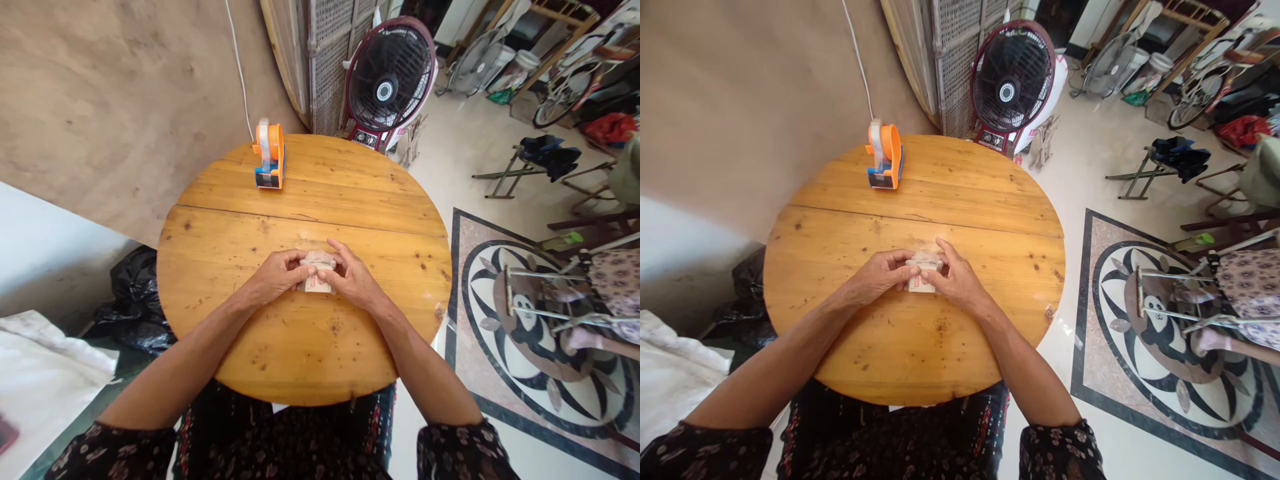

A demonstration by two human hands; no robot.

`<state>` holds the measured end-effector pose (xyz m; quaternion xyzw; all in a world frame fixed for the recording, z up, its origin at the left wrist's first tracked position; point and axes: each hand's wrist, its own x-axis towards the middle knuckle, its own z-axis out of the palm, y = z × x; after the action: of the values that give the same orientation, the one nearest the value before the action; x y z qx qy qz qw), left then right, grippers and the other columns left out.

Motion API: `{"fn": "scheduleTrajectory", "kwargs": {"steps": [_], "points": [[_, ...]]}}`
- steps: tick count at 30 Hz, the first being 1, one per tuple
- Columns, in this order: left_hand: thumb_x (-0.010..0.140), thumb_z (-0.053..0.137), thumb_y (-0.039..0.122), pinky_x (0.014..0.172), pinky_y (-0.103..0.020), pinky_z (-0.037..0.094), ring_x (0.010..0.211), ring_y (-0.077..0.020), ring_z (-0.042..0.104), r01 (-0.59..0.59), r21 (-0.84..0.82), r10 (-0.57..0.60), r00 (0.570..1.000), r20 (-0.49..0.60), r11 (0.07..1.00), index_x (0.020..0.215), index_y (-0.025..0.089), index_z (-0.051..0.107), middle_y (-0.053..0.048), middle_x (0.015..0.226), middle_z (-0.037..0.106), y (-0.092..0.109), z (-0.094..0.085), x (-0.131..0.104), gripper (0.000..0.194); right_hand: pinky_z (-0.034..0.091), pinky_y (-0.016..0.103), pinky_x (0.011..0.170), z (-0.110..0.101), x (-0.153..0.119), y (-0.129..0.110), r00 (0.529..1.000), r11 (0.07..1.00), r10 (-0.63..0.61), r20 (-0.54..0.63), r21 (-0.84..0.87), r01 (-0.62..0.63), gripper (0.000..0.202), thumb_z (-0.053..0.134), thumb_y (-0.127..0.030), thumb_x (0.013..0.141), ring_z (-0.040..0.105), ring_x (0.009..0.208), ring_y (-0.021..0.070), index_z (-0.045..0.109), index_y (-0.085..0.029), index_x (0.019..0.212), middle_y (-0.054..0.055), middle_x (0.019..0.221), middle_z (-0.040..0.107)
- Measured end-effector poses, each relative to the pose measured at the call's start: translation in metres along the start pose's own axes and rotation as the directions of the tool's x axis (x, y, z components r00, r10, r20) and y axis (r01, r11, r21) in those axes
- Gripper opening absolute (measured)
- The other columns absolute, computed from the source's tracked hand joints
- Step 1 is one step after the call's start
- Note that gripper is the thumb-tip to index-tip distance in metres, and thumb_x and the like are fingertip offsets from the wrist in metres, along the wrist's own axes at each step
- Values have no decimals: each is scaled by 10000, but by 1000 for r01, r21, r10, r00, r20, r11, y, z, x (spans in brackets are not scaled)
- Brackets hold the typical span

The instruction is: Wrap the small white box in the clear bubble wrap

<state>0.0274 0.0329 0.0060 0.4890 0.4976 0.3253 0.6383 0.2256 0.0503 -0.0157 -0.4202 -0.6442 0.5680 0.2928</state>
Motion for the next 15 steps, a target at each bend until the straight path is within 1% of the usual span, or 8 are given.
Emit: {"fn": "scheduleTrajectory", "kwargs": {"steps": [5, 9, 13, 15], "points": [[712, 701, 473, 483, -194, 366, 525, -76, 482, -4, 15, 5, 1000, -14, 1000, 1036, 114, 645, -13, 730, 649, 0, 1, 1, 486, 507, 358, 878, 0, 0, -3, 999, 996, -37, -31, -84, 34, 813, 646, -416, 821, 647, 974, 206, 258, -155, 1487, 90, 1129, 680], [755, 670, 477, 488, -195, 377, 544, -89, 517, -32, 47, 34, 999, -34, 998, 1087, 132, 640, -19, 764, 668, -7, 3, 2, 480, 509, 360, 865, 1, -2, -8, 998, 993, -45, -33, -109, 41, 791, 626, -414, 834, 649, 970, 211, 264, -139, 1481, 99, 1145, 678], [777, 659, 477, 589, -231, 458, 687, -150, 617, -97, 113, 105, 992, -67, 989, 1094, 145, 651, -50, 863, 702, -16, 2, 4, 460, 491, 373, 909, 1, -4, -13, 997, 986, -60, -42, -159, 53, 745, 597, -390, 856, 644, 1015, 219, 272, -142, 1479, 102, 1167, 675], [769, 674, 472, 645, -253, 483, 752, -176, 643, -108, 105, 114, 992, -51, 989, 1100, 145, 652, -62, 909, 712, -18, 1, 4, 466, 475, 385, 938, 1, -5, -14, 996, 976, -70, -52, -210, 57, 737, 600, -373, 855, 638, 1041, 225, 277, -152, 1480, 99, 1165, 679]]}}
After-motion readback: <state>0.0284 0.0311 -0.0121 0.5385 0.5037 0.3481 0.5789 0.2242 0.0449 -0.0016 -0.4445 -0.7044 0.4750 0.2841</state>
